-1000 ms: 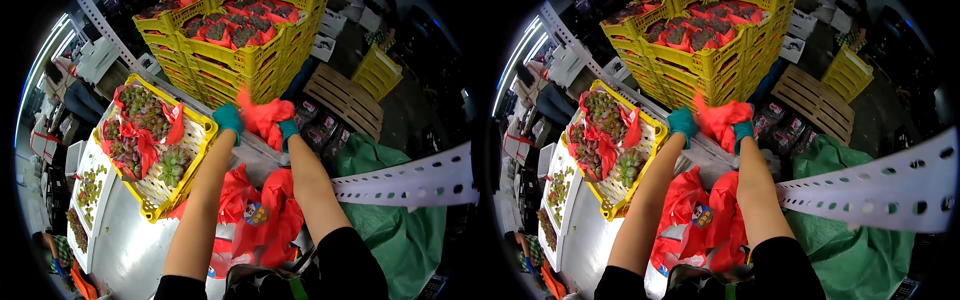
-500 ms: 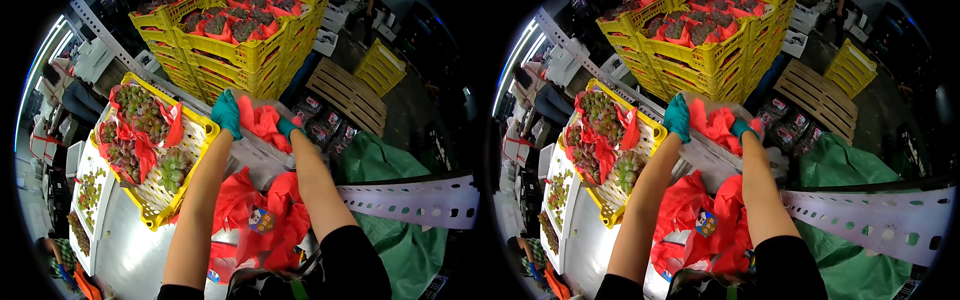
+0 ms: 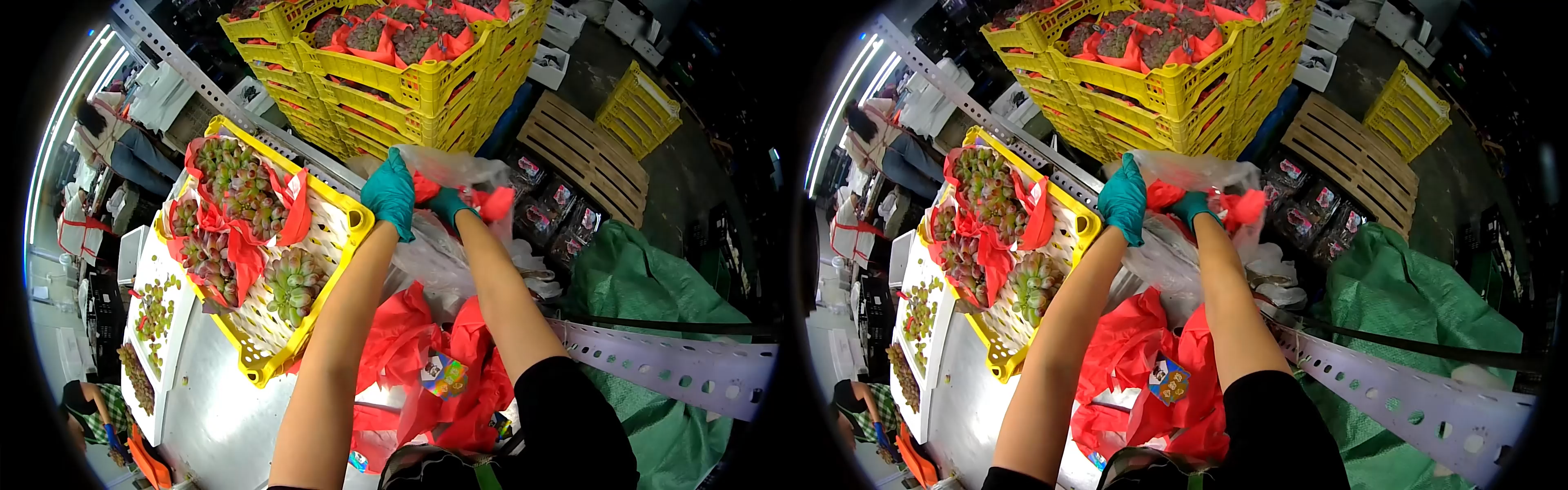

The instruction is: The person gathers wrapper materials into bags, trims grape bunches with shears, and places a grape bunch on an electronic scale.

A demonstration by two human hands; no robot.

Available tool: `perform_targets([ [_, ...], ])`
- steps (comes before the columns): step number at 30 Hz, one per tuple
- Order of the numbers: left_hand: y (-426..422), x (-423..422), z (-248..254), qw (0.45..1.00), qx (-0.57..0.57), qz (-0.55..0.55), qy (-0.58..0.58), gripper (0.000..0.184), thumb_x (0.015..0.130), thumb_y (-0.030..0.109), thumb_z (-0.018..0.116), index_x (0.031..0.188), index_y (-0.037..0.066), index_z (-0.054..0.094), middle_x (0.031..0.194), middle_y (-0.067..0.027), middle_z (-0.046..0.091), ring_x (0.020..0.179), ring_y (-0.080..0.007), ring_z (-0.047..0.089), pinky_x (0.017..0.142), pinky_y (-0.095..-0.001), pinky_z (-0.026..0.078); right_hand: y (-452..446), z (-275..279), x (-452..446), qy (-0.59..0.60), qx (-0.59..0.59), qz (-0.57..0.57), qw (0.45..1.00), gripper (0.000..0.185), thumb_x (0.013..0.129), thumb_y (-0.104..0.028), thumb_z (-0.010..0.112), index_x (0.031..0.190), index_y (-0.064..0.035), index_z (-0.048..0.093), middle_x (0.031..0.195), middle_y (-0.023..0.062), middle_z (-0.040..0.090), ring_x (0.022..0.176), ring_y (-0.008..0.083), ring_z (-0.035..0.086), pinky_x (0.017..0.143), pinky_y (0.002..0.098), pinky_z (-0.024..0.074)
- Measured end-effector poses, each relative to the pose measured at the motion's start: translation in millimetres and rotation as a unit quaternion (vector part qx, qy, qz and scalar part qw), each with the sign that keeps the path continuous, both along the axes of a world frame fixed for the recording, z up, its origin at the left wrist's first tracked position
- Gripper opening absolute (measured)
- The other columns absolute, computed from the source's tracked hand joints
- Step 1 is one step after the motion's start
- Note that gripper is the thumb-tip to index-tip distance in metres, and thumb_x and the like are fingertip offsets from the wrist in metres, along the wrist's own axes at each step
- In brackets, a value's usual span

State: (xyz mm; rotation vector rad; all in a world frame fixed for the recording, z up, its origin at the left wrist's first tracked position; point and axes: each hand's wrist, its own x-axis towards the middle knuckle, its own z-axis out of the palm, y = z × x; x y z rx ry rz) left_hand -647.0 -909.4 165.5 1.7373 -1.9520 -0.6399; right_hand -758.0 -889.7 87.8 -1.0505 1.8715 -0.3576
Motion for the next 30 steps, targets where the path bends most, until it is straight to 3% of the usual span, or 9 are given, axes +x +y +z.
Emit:
perform_targets([
  [5,3.8,3.3,-12.0,0.987,-0.005,-0.108,-0.115,0.041,0.09,0.03,0.034,0.122,0.006,0.043,0.11,-0.0189,0.054,0.086,-0.0383,0.056,0.075,-0.0427,0.044,14.9,8.8,-9.8,-0.147,-0.061,0.017,0.987,0.061,0.076,-0.028,0.057,0.128,-0.0055,0.036,0.12,0.0114,0.048,0.101,0.0197,0.05,0.083,0.0301,0.04],
  [11,48.8,8.4,21.6,0.981,-0.094,-0.162,0.058,0.052,0.084,0.027,0.052,0.126,0.002,0.037,0.12,-0.0231,0.046,0.108,-0.0357,0.046,0.091,-0.038,0.037,52.8,36.0,-5.4,-0.285,-0.119,-0.195,0.931,0.049,0.075,-0.029,0.055,0.118,-0.0046,0.047,0.105,0.0122,0.056,0.092,0.0213,0.054,0.076,0.0341,0.0434],
  [14,84.5,33.6,39.0,0.948,-0.195,-0.232,0.097,0.053,0.081,0.028,0.056,0.126,0.005,0.039,0.119,-0.0218,0.047,0.105,-0.0343,0.048,0.09,-0.035,0.038,41.7,38.7,-12.9,-0.077,-0.199,-0.211,0.954,0.046,0.077,-0.035,0.051,0.111,-0.0039,0.052,0.101,0.0183,0.057,0.09,0.0287,0.055,0.076,0.0393,0.0439],
  [17,150.6,83.5,91.3,0.937,-0.142,-0.295,0.122,0.054,0.08,0.03,0.058,0.126,0.009,0.04,0.122,-0.0207,0.043,0.109,-0.0359,0.044,0.093,-0.037,0.036,64.6,21.1,-2.8,0.133,-0.25,-0.212,0.935,0.046,0.079,-0.041,0.048,0.105,-0.0033,0.056,0.097,0.0244,0.058,0.089,0.0361,0.057,0.075,0.0445,0.0443],
  [19,175.1,121.4,91.9,0.935,-0.158,-0.318,0.008,0.067,0.074,0.039,0.062,0.129,0.013,0.035,0.128,-0.0214,0.037,0.115,-0.0409,0.036,0.094,-0.0452,0.031,123.4,106.8,38.4,0.176,-0.282,-0.172,0.927,0.056,0.077,-0.046,0.051,0.113,-0.0034,0.049,0.102,0.0236,0.055,0.095,0.0367,0.053,0.079,0.0467,0.0415],
  [23,250.7,193.8,39.8,0.95,0.012,-0.276,-0.146,0.1,0.058,0.053,0.07,0.137,0.019,0.02,0.136,-0.0223,0.024,0.123,-0.0462,0.021,0.096,-0.0564,0.021,237.5,137.4,86.4,0.115,-0.337,-0.038,0.934,0.092,0.066,-0.058,0.06,0.135,-0.0115,0.021,0.138,0.0217,0.018,0.125,0.0425,0.021,0.099,0.0537,0.0205],
  [25,285.7,224.7,4.9,0.95,0.099,-0.297,0.003,0.119,0.046,0.054,0.076,0.138,0.02,0.009,0.138,-0.0229,0.019,0.125,-0.0462,0.017,0.097,-0.0587,0.017,289.2,139.0,100.0,0.153,-0.246,0.063,0.955,0.109,0.057,-0.058,0.068,0.138,-0.0173,0.007,0.142,0.0193,0.002,0.128,0.0435,0.008,0.098,0.06,0.0136],
  [26,300.3,235.8,-4.6,0.941,0.12,-0.313,0.054,0.123,0.042,0.052,0.078,0.138,0.019,0.008,0.138,-0.0236,0.016,0.125,-0.0472,0.016,0.095,-0.0616,0.016,308.1,132.7,104.2,0.129,-0.248,0.081,0.957,0.113,0.055,-0.055,0.071,0.139,-0.0177,0.005,0.142,0.0191,0.0,0.129,0.0417,0.005,0.098,0.0605,0.0129],
  [30,358.3,235.8,1.0,0.954,0.047,-0.279,-0.104,0.128,0.036,0.051,0.079,0.138,0.013,0.012,0.14,-0.0172,0.016,0.127,-0.0428,0.013,0.097,-0.0602,0.012,369.6,121.7,127.3,0.079,-0.206,0.155,0.963,0.123,0.045,-0.047,0.079,0.139,-0.0174,0.006,0.143,0.0187,-0.004,0.131,0.0387,0.001,0.095,0.0634,0.0103],
])
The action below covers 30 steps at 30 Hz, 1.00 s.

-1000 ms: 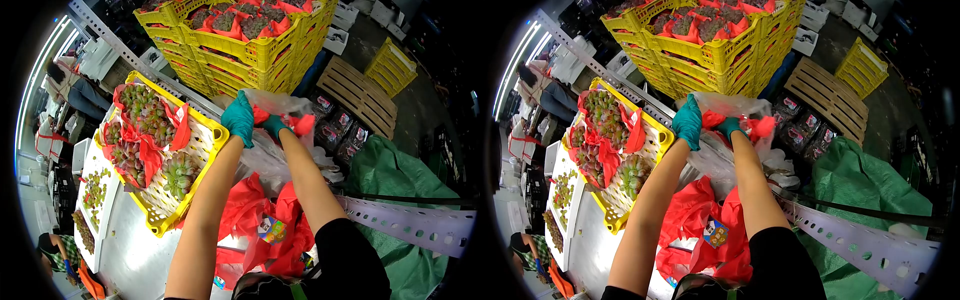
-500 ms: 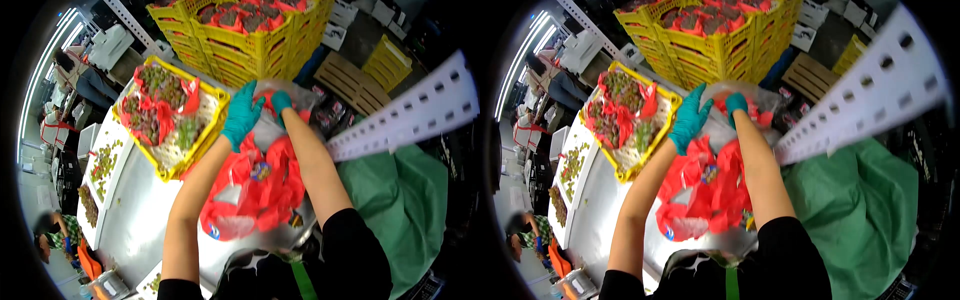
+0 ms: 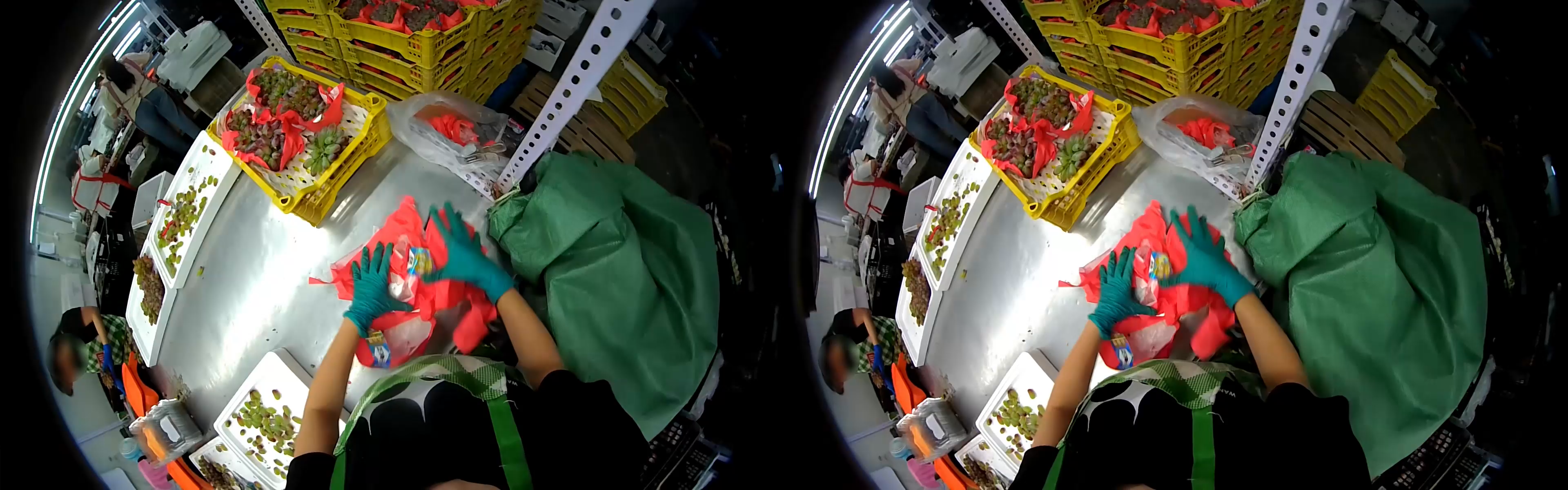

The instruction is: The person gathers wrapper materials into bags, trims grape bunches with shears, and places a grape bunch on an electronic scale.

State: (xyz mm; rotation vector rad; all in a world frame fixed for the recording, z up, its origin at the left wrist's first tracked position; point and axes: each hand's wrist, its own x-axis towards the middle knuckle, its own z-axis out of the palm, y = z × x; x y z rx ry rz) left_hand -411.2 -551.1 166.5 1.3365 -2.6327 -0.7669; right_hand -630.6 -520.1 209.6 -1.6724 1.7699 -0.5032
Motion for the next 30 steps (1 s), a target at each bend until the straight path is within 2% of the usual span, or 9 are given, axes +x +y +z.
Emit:
perform_targets([
  [5,23.3,-2.3,-48.7,0.99,-0.089,0.08,0.073,0.107,0.043,0.047,0.078,0.13,0.008,0.03,0.131,-0.016,0.034,0.127,-0.0348,0.02,0.1,-0.0556,0.013,49.8,-25.1,39.8,0.054,-0.215,0.0,0.975,0.116,0.046,-0.055,0.074,0.138,-0.014,0.016,0.142,0.0209,0.004,0.131,0.0371,0.009,0.096,0.0608,0.0136],
  [9,31.7,-9.7,-54.1,0.964,-0.039,0.146,0.219,0.075,0.061,0.019,0.072,0.125,0.0,0.037,0.119,-0.019,0.045,0.108,-0.0356,0.044,0.098,-0.0461,0.026,35.1,-46.3,51.6,0.062,-0.229,0.016,0.971,0.106,0.05,-0.05,0.073,0.135,-0.0108,0.024,0.141,0.0204,0.012,0.126,0.0356,0.023,0.094,0.0508,0.0244],
  [11,15.9,-1.9,-61.4,0.731,0.415,0.214,0.498,0.064,0.07,-0.006,0.054,0.129,0.004,0.033,0.116,-0.0112,0.048,0.096,-0.0216,0.051,0.084,-0.0329,0.043,19.9,-57.2,55.5,0.058,-0.266,0.011,0.962,0.1,0.051,-0.042,0.074,0.134,-0.0097,0.027,0.14,0.0167,0.017,0.114,0.0326,0.038,0.087,0.0439,0.0327],
  [13,16.2,-10.1,3.8,0.692,0.429,0.228,0.534,0.062,0.068,-0.009,0.05,0.128,0.0,0.033,0.11,-0.0051,0.05,0.098,-0.0167,0.051,0.082,-0.0273,0.045,9.2,-43.6,54.9,0.072,-0.277,0.034,0.958,0.09,0.057,-0.041,0.071,0.131,-0.0089,0.032,0.135,0.0118,0.03,0.104,0.0295,0.048,0.082,0.0415,0.039],
  [17,4.7,-12.5,-6.0,0.784,0.352,0.18,0.479,0.073,0.075,0.01,0.061,0.135,0.006,0.021,0.124,-0.0136,0.043,0.114,-0.0218,0.042,0.093,-0.0302,0.037,-18.3,-62.5,63.9,0.052,-0.224,-0.047,0.972,0.068,0.061,-0.033,0.069,0.121,-0.0116,0.045,0.113,0.0117,0.052,0.087,0.0294,0.057,0.07,0.0374,0.0454],
  [19,16.5,-20.8,57.0,0.934,0.217,0.142,0.246,0.082,0.071,0.022,0.069,0.136,0.007,0.02,0.125,-0.0149,0.044,0.114,-0.0204,0.042,0.094,-0.0312,0.036,-27.9,-53.1,59.8,0.034,-0.093,-0.102,0.99,0.055,0.063,-0.027,0.068,0.114,-0.0129,0.052,0.1,0.0126,0.059,0.08,0.0313,0.059,0.066,0.0373,0.0467],
  [21,27.2,-1.5,81.1,0.985,0.039,0.048,0.162,0.1,0.059,0.039,0.075,0.137,0.012,0.018,0.129,-0.0192,0.038,0.121,-0.0302,0.036,0.095,-0.04,0.033,-34.9,-53.1,51.2,-0.06,-0.108,-0.186,0.975,0.049,0.064,-0.025,0.066,0.11,-0.0141,0.055,0.095,0.0146,0.06,0.081,0.0328,0.059,0.068,0.0379,0.0467],
  [26,92.4,60.8,72.1,0.982,-0.006,0.015,-0.191,0.138,0.024,0.052,0.08,0.139,0.022,0.01,0.142,-0.0195,0.005,0.129,-0.0443,0.004,0.091,-0.067,0.013,-46.3,-69.4,37.9,-0.12,-0.092,-0.294,0.944,0.048,0.064,-0.028,0.067,0.108,-0.0116,0.056,0.096,0.0163,0.06,0.086,0.0323,0.058,0.072,0.0386,0.0461],
  [30,136.0,45.5,4.8,0.994,-0.04,0.006,-0.104,0.131,0.027,0.05,0.08,0.137,0.016,0.018,0.141,-0.0238,0.002,0.129,-0.0435,0.002,0.093,-0.0652,0.009,-43.8,-72.3,66.4,-0.103,-0.131,-0.347,0.923,0.052,0.066,-0.027,0.066,0.114,-0.0132,0.052,0.103,0.0168,0.058,0.091,0.0328,0.057,0.076,0.0388,0.0452],
])
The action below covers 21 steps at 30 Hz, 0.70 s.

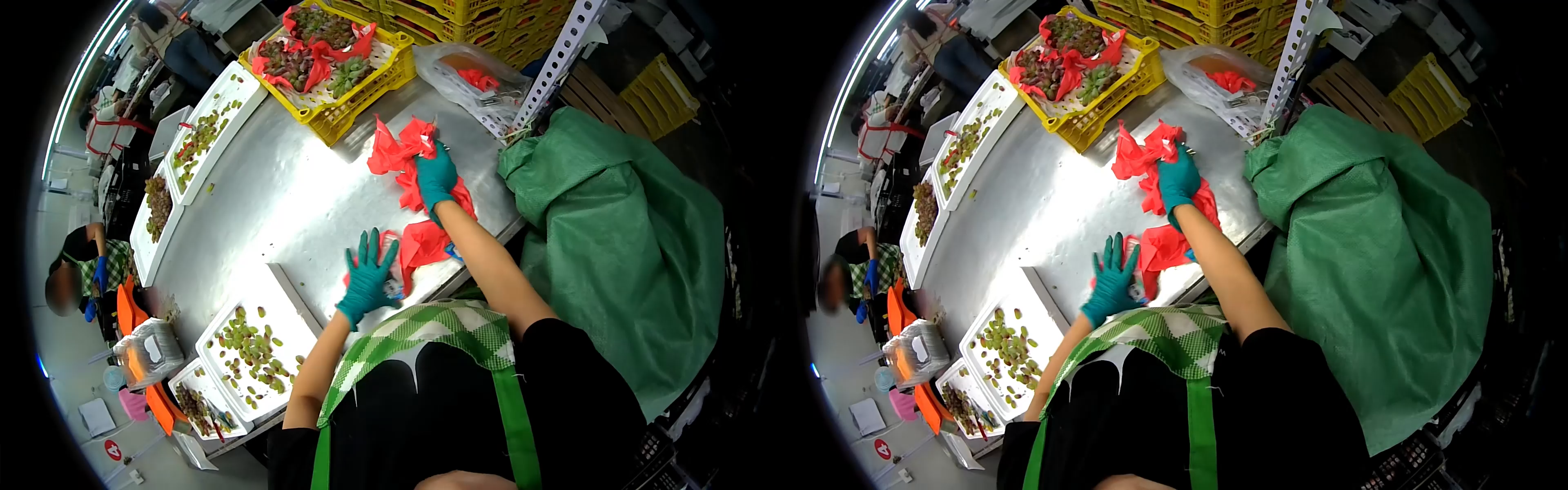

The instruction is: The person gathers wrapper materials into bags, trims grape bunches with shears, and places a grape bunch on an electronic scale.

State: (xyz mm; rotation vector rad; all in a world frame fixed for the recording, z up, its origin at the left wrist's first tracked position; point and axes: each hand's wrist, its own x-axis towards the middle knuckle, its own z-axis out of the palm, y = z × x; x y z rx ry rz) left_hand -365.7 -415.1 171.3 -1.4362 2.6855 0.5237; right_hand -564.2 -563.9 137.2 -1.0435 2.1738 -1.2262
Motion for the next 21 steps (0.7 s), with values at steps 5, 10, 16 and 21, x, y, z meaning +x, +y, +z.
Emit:
perform_targets([
  [5,-18.2,-40.7,-34.0,0.94,-0.077,0.147,0.297,0.108,0.048,0.039,0.078,0.132,0.002,0.021,0.136,-0.0231,0.015,0.126,-0.0366,0.017,0.1,-0.0464,0.015,32.7,12.0,51.0,-0.025,0.047,0.101,0.993,0.051,0.07,-0.022,0.064,0.117,-0.0107,0.049,0.11,0.0129,0.055,0.095,0.0279,0.056,0.079,0.0357,0.0446],
  [10,-44.1,-60.3,-13.2,0.913,-0.132,0.18,0.341,0.1,0.055,0.018,0.078,0.135,0.006,0.018,0.131,-0.0158,0.028,0.117,-0.0295,0.035,0.096,-0.0349,0.033,36.6,-16.2,32.4,-0.394,-0.072,0.279,0.873,0.048,0.074,-0.019,0.064,0.118,-0.0066,0.047,0.109,0.0095,0.056,0.096,0.0212,0.055,0.08,0.0313,0.0444],
  [16,-48.5,-66.8,-11.1,0.786,0.01,0.176,0.593,0.091,0.062,0.01,0.073,0.135,0.007,0.019,0.131,-0.0147,0.028,0.115,-0.0264,0.038,0.095,-0.0331,0.035,65.1,33.2,-11.3,-0.598,-0.006,0.33,0.73,0.059,0.08,-0.014,0.06,0.13,-0.0056,0.03,0.125,0.0093,0.041,0.113,0.0175,0.041,0.094,0.0303,0.035],
  [21,-87.6,-31.1,-64.5,0.533,0.365,0.136,0.752,0.049,0.089,0.032,0.042,0.131,0.01,0.029,0.129,-0.0068,0.04,0.112,-0.0197,0.045,0.094,-0.0348,0.04,69.8,25.5,-12.1,-0.276,-0.097,0.497,0.817,0.101,0.067,-0.023,0.074,0.138,-0.0078,0.004,0.142,0.0137,0.008,0.131,0.0229,0.012,0.104,0.0352,0.0192],
])
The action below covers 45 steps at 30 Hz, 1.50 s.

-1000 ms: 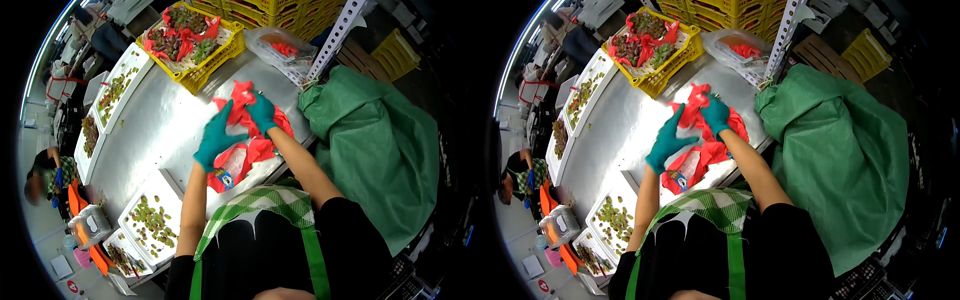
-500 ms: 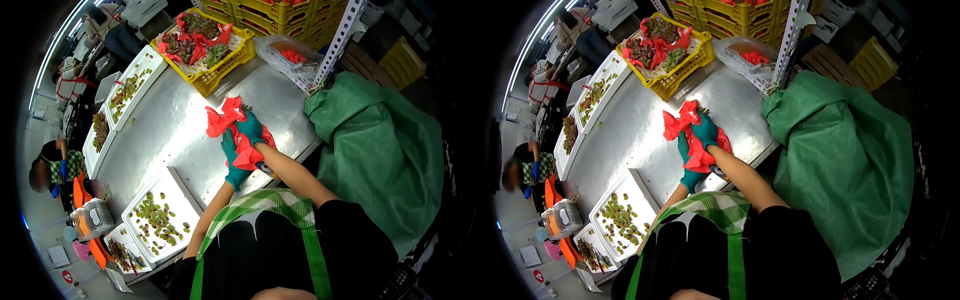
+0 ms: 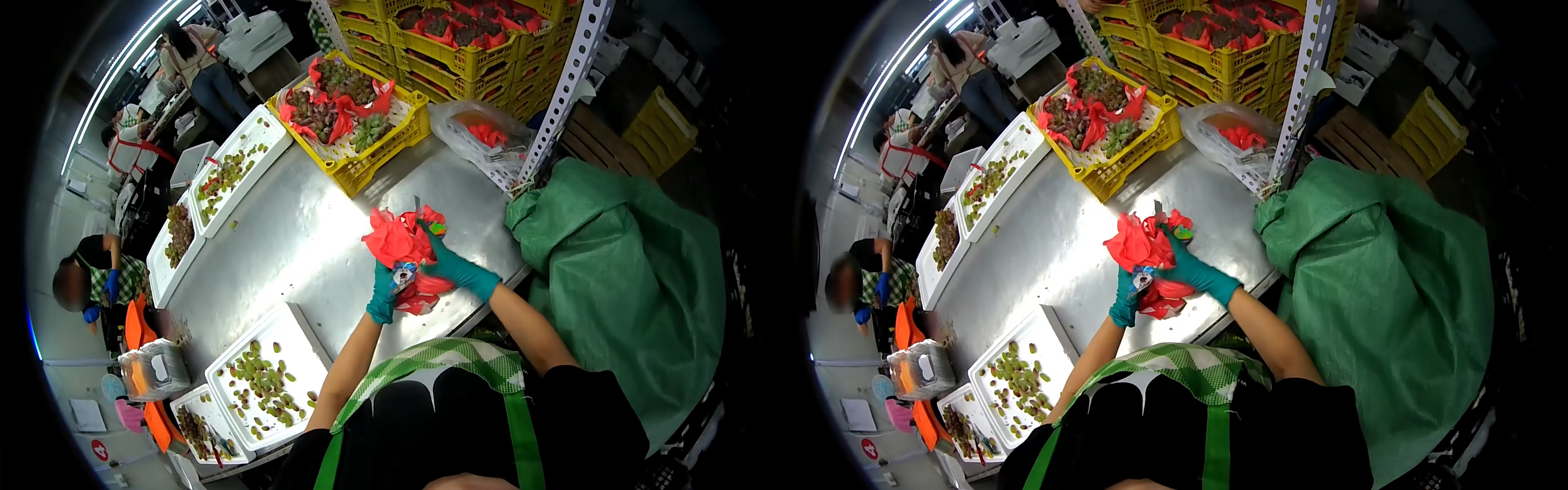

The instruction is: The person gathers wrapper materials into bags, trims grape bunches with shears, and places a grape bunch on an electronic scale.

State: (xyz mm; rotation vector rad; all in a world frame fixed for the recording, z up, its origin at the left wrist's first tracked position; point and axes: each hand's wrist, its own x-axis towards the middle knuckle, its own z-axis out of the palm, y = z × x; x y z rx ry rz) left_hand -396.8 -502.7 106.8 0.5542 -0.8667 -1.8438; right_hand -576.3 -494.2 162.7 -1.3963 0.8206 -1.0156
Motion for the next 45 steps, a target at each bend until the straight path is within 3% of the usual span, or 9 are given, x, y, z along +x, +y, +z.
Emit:
perform_targets([
  [3,-10.6,-16.0,67.2,0.985,0.159,-0.014,0.058,0.053,0.09,0.04,0.036,0.133,0.012,0.026,0.131,-0.0054,0.038,0.115,-0.0199,0.043,0.095,-0.0353,0.039,0.5,3.5,17.4,0.099,-0.049,-0.078,0.991,0.128,0.047,-0.033,0.083,0.137,-0.0084,-0.005,0.14,0.0201,0.007,0.13,0.0326,0.01,0.104,0.0394,0.019],
  [8,-9.8,2.1,21.5,0.991,0.106,-0.021,-0.073,0.053,0.091,0.035,0.036,0.135,0.011,0.022,0.134,-0.0071,0.035,0.118,-0.0216,0.04,0.098,-0.0357,0.035,4.4,2.8,40.6,0.295,-0.025,-0.204,0.933,0.122,0.045,-0.034,0.082,0.137,-0.0095,0.005,0.139,0.0203,0.014,0.122,0.0386,0.029,0.094,0.0411,0.0351],
  [13,-27.5,-18.4,43.0,0.962,-0.02,-0.016,-0.273,0.057,0.085,0.031,0.05,0.132,0.007,0.029,0.128,-0.0073,0.04,0.113,-0.0191,0.043,0.094,-0.0308,0.036,-11.3,0.4,31.5,0.301,0.058,-0.241,0.921,0.074,0.068,-0.025,0.061,0.133,-0.0224,0.027,0.111,0.0151,0.052,0.087,0.0347,0.056,0.072,0.0415,0.0451],
  [21,-16.6,-18.5,125.1,0.884,-0.171,0.194,-0.39,0.063,0.074,0.014,0.065,0.129,0.008,0.035,0.125,-0.0086,0.043,0.111,-0.0193,0.045,0.092,-0.0336,0.035,-61.1,43.0,-27.4,0.269,-0.018,-0.397,0.877,0.045,0.069,-0.028,0.063,0.112,-0.0181,0.053,0.093,0.0147,0.06,0.082,0.0351,0.057,0.069,0.0405,0.0465],
  [27,-20.2,-16.6,102.8,0.886,-0.129,0.182,-0.407,0.046,0.078,0.003,0.058,0.121,0.005,0.043,0.12,-0.0081,0.048,0.105,-0.0185,0.049,0.09,-0.0294,0.038,-175.2,103.5,-129.2,0.344,-0.18,-0.633,0.67,0.064,0.066,-0.02,0.066,0.125,-0.0166,0.042,0.098,0.0138,0.059,0.083,0.0336,0.057,0.069,0.04,0.0463],
  [30,-16.2,-33.3,89.8,0.882,-0.145,0.139,-0.425,0.045,0.078,0.005,0.059,0.12,0.003,0.043,0.118,-0.0108,0.049,0.103,-0.0199,0.051,0.088,-0.0304,0.04,-265.2,1.3,-201.8,0.556,0.0,-0.549,0.624,0.058,0.073,-0.028,0.061,0.126,-0.0146,0.042,0.106,0.0128,0.058,0.089,0.0331,0.057,0.074,0.0391,0.0464],
  [32,-18.6,-43.8,89.3,0.871,-0.139,0.115,-0.457,0.045,0.077,0.008,0.061,0.118,0.003,0.044,0.114,-0.0127,0.052,0.1,-0.0205,0.053,0.085,-0.0305,0.042,-281.2,22.3,-195.3,0.742,0.187,-0.271,0.583,0.038,0.072,-0.022,0.059,0.109,-0.0159,0.059,0.11,0.0136,0.056,0.102,0.0332,0.053,0.081,0.0432,0.0434],
  [38,-36.9,-34.8,31.4,0.828,-0.054,0.021,-0.557,0.053,0.075,0.025,0.066,0.117,0.003,0.045,0.09,-0.0113,0.056,0.078,-0.0204,0.055,0.072,-0.0312,0.046,-383.1,-1.2,-211.2,0.715,0.239,-0.073,0.653,0.034,0.08,-0.03,0.049,0.108,-0.0134,0.058,0.112,0.0158,0.054,0.101,0.0342,0.052,0.081,0.0419,0.0424],
  [45,-36.5,-25.3,8.3,0.835,0.001,-0.019,-0.55,0.054,0.07,0.017,0.067,0.116,0.002,0.044,0.101,-0.0128,0.053,0.091,-0.0252,0.054,0.08,-0.0334,0.044,-427.5,-105.7,-197.1,0.673,0.25,-0.043,0.695,0.031,0.08,-0.029,0.047,0.104,-0.0122,0.057,0.107,0.0165,0.054,0.097,0.0342,0.052,0.078,0.0421,0.0421],
])
